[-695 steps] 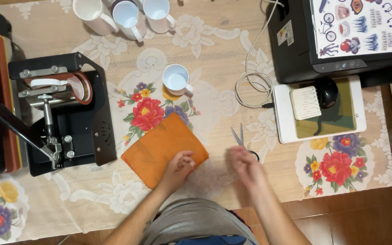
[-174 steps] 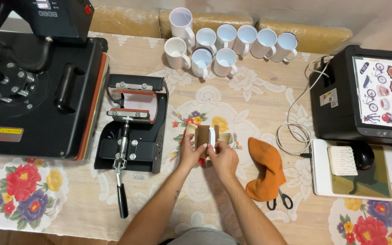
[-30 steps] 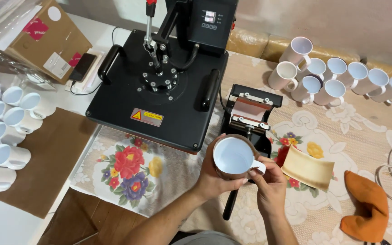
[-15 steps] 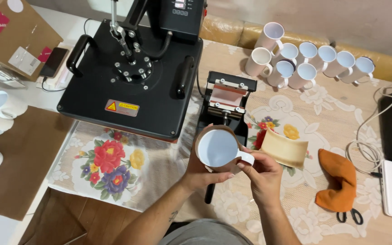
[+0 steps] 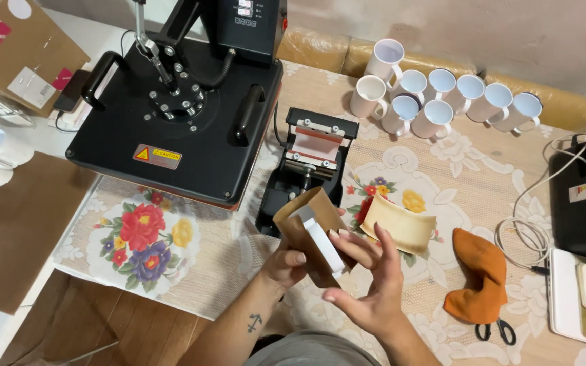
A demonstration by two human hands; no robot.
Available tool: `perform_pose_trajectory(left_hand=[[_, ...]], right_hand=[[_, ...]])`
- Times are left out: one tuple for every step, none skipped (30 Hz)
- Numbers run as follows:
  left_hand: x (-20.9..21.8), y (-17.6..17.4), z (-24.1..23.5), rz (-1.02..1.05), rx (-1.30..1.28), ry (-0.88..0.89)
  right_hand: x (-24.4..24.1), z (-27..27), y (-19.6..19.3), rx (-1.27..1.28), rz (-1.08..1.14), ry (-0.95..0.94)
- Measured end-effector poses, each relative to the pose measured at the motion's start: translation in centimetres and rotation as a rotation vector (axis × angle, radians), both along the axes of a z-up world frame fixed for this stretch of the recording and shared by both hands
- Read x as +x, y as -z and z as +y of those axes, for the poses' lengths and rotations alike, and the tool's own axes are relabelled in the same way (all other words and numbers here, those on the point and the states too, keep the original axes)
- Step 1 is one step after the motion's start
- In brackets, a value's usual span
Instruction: Preparing a ceramic mug with a sublimation print and processing it in a mug heat press
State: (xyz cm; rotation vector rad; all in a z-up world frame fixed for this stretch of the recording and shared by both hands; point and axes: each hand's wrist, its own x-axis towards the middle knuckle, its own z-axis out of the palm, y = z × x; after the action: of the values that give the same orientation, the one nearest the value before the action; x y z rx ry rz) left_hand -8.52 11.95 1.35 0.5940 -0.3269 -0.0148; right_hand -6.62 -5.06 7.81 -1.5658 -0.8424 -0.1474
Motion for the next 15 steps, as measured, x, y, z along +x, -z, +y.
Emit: perform_pose_trajectory(left_hand=[[0.1, 1.4, -0.2, 0.068, -0.072, 0.011], [0.2, 2.9, -0.3, 0.137, -0.143, 0.024], [0.3, 2.9, -0.5, 0.141, -0.139, 0.021], [0.4, 3.0, -0.6, 0.183, -0.163, 0.029], [0.5, 3.0, -0.7, 0.226, -0.188, 0.037], [0.6, 3.4, -0.8, 0.228, -0.186, 0.037], [0.6, 3.9, -0.8, 0.300, -0.178, 0.039], [0.6, 4.3, -0.9, 0.376, -0.173, 0.039], [0.5, 4.2, -0.9, 0.380, -0.173, 0.037], [0.6, 4.2, -0.8, 0.406, -0.211, 0.064], [0.8, 4.0, -0.7, 0.432, -0.249, 0.091], [0.9, 4.0, -0.6, 0.431, -0.246, 0.092], [1.0, 3.9, -0.5, 0.424, -0.218, 0.060], [1.2, 3.8, -0.4, 0.414, -0.190, 0.029], [1.4, 3.9, -0.4, 0.412, -0.188, 0.030]], right_hand=[[0.3, -0.4, -0.3, 0.044, -0.001, -0.092], [0.6, -0.8, -0.6, 0.090, -0.001, -0.182], [0.9, -1.3, -0.4, 0.095, 0.003, -0.184], [1.1, -1.8, -0.3, 0.087, 0.032, -0.191], [1.3, -2.2, -0.2, 0.079, 0.061, -0.198], [1.4, -2.4, -0.2, 0.081, 0.063, -0.198], [1.5, -2.6, -0.2, 0.073, 0.045, -0.221], [1.5, -2.7, -0.2, 0.063, 0.029, -0.245], [1.5, -2.5, -0.2, 0.064, 0.034, -0.246], [1.5, -2.1, -0.2, -0.007, -0.096, -0.183], [1.6, -1.8, -0.3, -0.080, -0.226, -0.120], [1.7, -1.8, 0.3, -0.078, -0.226, -0.118], [1.8, -1.8, 0.8, -0.157, -0.313, -0.061], [2.1, -1.8, 1.3, -0.238, -0.401, -0.003], [2.4, -1.8, 1.7, -0.237, -0.403, -0.001]])
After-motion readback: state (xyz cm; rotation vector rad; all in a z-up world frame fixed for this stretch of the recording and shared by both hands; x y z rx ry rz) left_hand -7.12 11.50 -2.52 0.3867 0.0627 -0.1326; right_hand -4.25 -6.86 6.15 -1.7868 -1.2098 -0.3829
